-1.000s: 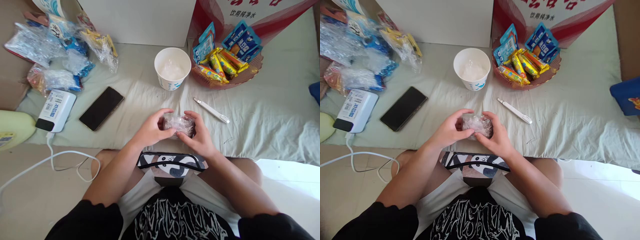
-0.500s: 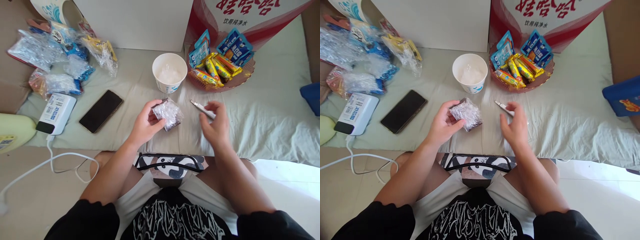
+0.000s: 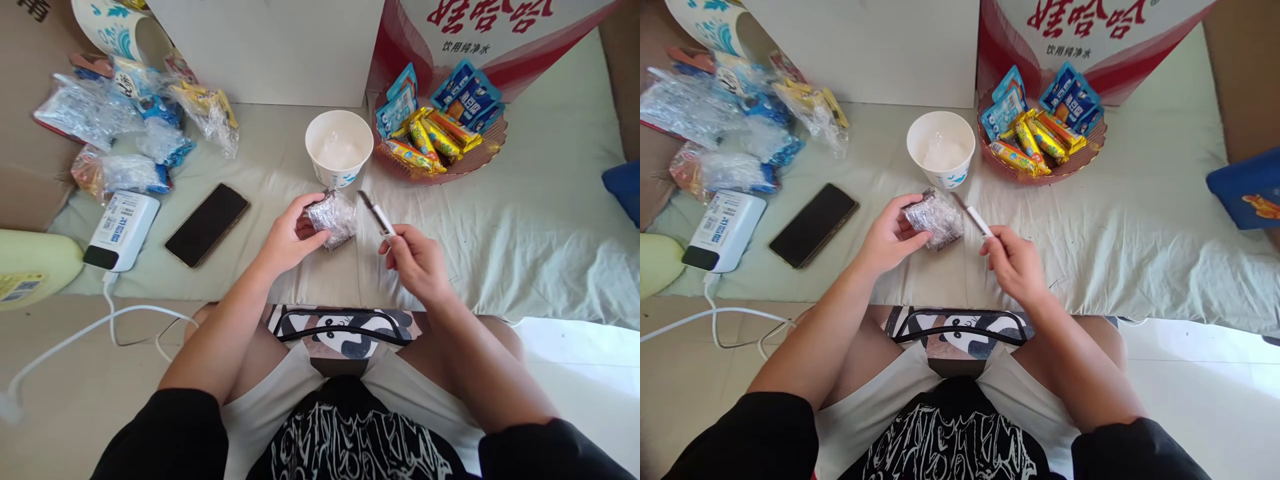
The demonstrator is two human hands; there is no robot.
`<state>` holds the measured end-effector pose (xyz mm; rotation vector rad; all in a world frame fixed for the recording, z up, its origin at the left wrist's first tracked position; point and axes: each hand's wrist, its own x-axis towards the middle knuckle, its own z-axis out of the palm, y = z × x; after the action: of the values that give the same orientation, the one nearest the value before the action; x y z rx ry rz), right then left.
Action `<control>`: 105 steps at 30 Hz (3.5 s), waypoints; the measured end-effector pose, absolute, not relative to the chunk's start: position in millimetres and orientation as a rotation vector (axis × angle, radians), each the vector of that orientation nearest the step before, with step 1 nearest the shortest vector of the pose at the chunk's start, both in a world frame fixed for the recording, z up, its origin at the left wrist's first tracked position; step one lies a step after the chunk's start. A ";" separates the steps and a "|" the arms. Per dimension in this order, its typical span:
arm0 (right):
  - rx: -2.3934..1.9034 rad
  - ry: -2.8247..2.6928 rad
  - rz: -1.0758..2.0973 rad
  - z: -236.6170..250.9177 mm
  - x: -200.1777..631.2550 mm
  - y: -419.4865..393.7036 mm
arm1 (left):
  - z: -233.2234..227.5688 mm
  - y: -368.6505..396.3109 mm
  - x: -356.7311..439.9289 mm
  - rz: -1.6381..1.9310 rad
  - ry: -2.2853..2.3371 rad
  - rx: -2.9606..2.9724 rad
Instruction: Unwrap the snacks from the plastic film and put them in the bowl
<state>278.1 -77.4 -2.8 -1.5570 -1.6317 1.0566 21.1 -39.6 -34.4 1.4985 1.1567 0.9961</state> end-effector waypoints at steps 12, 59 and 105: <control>-1.499 -1.887 0.932 -5.2 258.0 -81.0 | -39.0 -36.2 21.2 1.133 1.166 1.569; -1.466 -1.687 0.370 -10.9 311.1 -58.5 | -29.2 -30.8 -0.7 1.181 1.535 1.817; -1.315 -1.973 0.327 -18.6 285.8 -77.3 | -10.3 -50.9 -1.4 0.568 1.022 2.309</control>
<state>285.8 -77.3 -18.6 -1.3146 -1.9733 0.3267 -1.4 -50.9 -10.3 2.3086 1.0225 0.5679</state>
